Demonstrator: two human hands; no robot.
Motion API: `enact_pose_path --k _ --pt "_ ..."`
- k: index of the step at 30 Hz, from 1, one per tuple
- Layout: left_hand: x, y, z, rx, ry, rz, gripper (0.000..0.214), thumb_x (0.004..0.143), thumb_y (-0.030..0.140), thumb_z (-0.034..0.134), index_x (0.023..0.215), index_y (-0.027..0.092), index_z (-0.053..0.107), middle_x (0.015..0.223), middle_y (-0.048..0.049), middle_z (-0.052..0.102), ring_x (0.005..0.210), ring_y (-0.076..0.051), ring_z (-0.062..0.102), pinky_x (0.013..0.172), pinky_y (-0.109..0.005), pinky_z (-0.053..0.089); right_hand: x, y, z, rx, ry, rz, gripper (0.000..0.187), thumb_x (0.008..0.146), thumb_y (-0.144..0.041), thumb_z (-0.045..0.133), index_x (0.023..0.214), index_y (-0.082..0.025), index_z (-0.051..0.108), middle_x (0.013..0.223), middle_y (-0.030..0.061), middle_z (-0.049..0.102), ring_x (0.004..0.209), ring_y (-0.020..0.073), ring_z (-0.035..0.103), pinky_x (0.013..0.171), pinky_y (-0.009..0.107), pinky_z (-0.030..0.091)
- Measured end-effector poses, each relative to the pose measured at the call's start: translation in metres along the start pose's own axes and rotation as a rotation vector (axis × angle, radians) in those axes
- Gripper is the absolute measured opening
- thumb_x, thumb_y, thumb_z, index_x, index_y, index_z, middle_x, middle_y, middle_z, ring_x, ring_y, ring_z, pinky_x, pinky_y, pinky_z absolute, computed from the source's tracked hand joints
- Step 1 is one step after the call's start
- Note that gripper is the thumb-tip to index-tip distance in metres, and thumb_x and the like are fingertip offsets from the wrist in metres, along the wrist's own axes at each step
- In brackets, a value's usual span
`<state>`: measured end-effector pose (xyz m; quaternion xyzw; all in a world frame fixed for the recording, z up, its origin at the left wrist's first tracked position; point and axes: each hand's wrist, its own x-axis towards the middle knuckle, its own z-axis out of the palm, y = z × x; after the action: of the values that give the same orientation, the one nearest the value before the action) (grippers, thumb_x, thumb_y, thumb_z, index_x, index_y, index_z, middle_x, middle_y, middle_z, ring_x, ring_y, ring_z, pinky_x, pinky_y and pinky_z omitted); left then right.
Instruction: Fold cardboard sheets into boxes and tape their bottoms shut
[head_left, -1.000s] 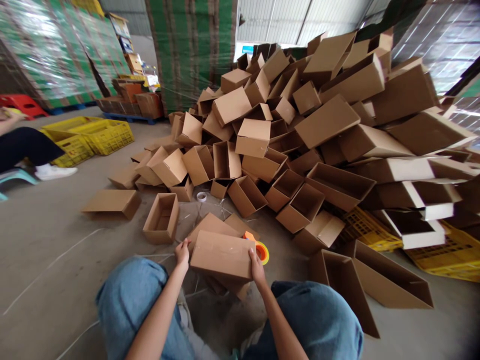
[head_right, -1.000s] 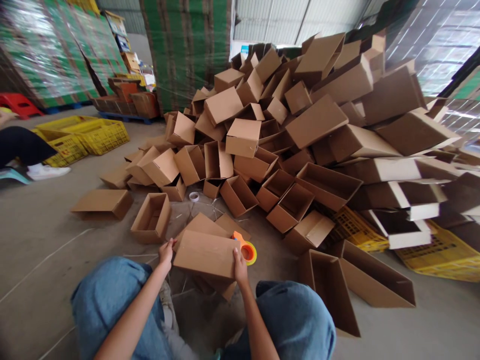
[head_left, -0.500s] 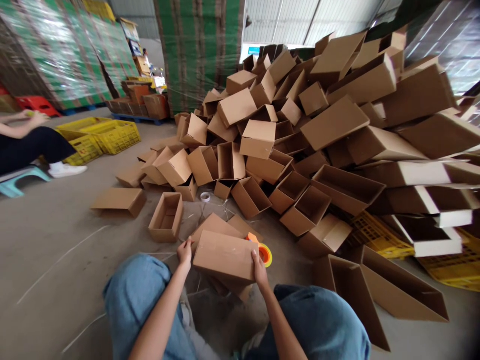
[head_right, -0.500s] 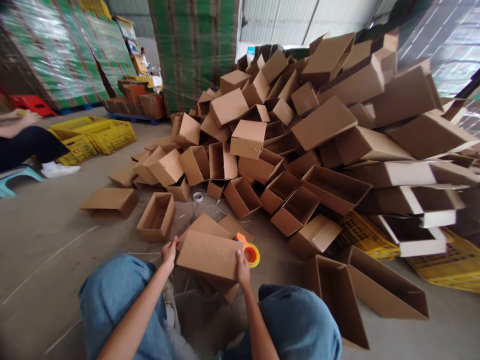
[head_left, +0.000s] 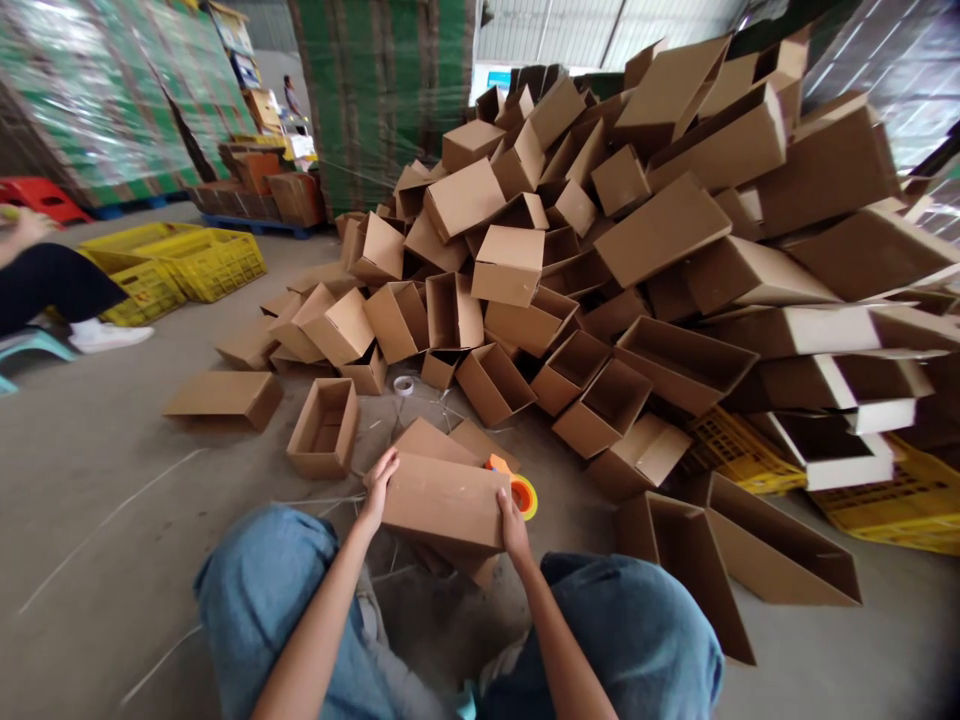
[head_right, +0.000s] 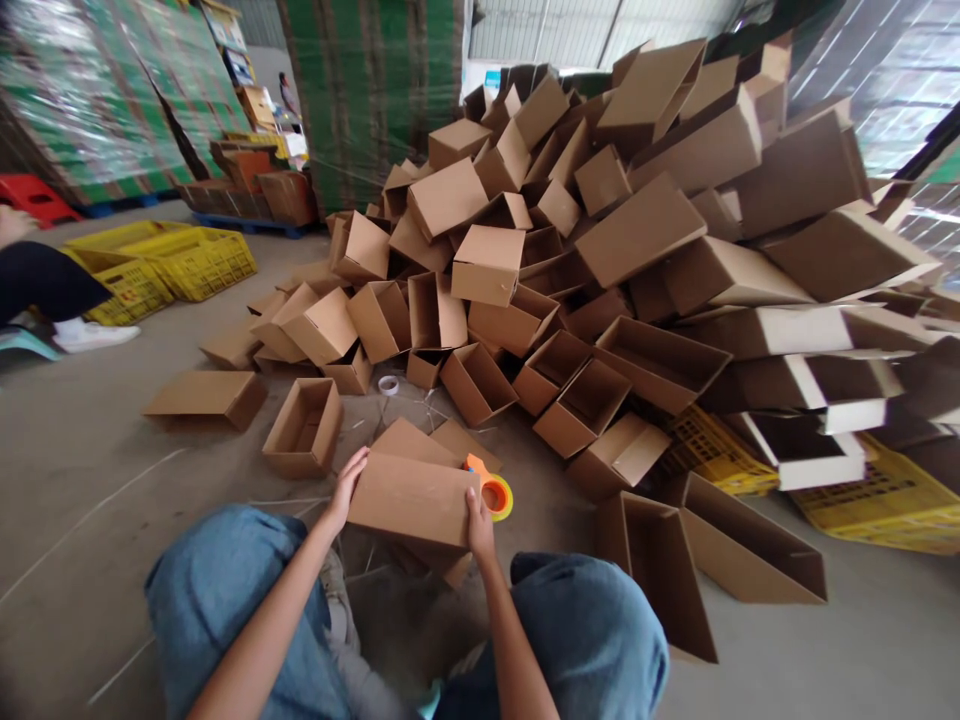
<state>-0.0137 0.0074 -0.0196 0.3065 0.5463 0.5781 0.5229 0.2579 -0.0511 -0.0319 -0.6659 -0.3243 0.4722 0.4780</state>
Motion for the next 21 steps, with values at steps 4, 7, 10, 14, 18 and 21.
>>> enact_pose_path --k 4,7,10,14,18,21 --pt "-0.005 0.004 0.003 0.078 -0.025 -0.108 0.048 0.067 0.035 0.077 0.110 0.018 0.065 0.123 -0.0123 0.065 0.118 -0.029 0.058 0.097 -0.038 0.047 0.003 0.005 -0.001 -0.016 -0.015 0.025 0.099 0.060 -0.084 0.051 0.122 -0.008 0.064 0.126 0.0121 0.062 0.127 0.0335 0.048 0.108 0.038 0.032" --pt "-0.009 0.004 0.000 0.126 -0.129 -0.266 0.057 0.055 0.035 0.086 0.105 0.016 0.064 0.106 -0.0150 0.071 0.099 -0.031 0.067 0.087 -0.043 0.053 0.005 0.006 -0.001 -0.029 -0.005 0.032 0.100 0.059 -0.084 0.051 0.123 -0.008 0.063 0.128 0.0119 0.062 0.128 0.0336 0.046 0.109 0.037 0.031" --pt "-0.013 0.003 -0.002 0.124 -0.168 -0.316 0.055 0.053 0.036 0.087 0.099 0.015 0.067 0.102 -0.0154 0.073 0.093 -0.030 0.069 0.086 -0.043 0.054 0.004 0.005 -0.001 -0.027 -0.023 -0.001 0.097 0.062 -0.082 0.050 0.122 -0.009 0.064 0.126 0.0109 0.063 0.129 0.0329 0.045 0.109 0.036 0.032" --pt "-0.016 0.001 -0.003 0.100 -0.173 -0.289 0.047 0.058 0.038 0.085 0.097 0.016 0.070 0.105 -0.0143 0.072 0.097 -0.029 0.068 0.090 -0.044 0.052 0.005 0.007 -0.001 -0.016 -0.022 0.032 0.090 0.064 -0.080 0.051 0.120 -0.011 0.066 0.124 0.0095 0.064 0.128 0.0327 0.047 0.106 0.035 0.035" --pt "-0.017 0.002 -0.002 0.113 -0.160 -0.294 0.043 0.061 0.036 0.082 0.098 0.016 0.071 0.102 -0.0151 0.073 0.099 -0.031 0.067 0.092 -0.047 0.050 0.007 0.010 -0.001 -0.018 -0.011 0.045 0.087 0.065 -0.077 0.054 0.120 -0.011 0.066 0.122 0.0094 0.065 0.127 0.0333 0.048 0.106 0.037 0.035" --pt "-0.020 0.007 0.001 0.120 -0.139 -0.277 0.040 0.062 0.032 0.081 0.098 0.016 0.072 0.103 -0.0148 0.073 0.102 -0.033 0.066 0.094 -0.048 0.049 0.007 0.010 -0.001 -0.013 0.000 0.026 0.083 0.065 -0.076 0.055 0.116 -0.012 0.068 0.119 0.0090 0.067 0.126 0.0338 0.049 0.107 0.039 0.034"
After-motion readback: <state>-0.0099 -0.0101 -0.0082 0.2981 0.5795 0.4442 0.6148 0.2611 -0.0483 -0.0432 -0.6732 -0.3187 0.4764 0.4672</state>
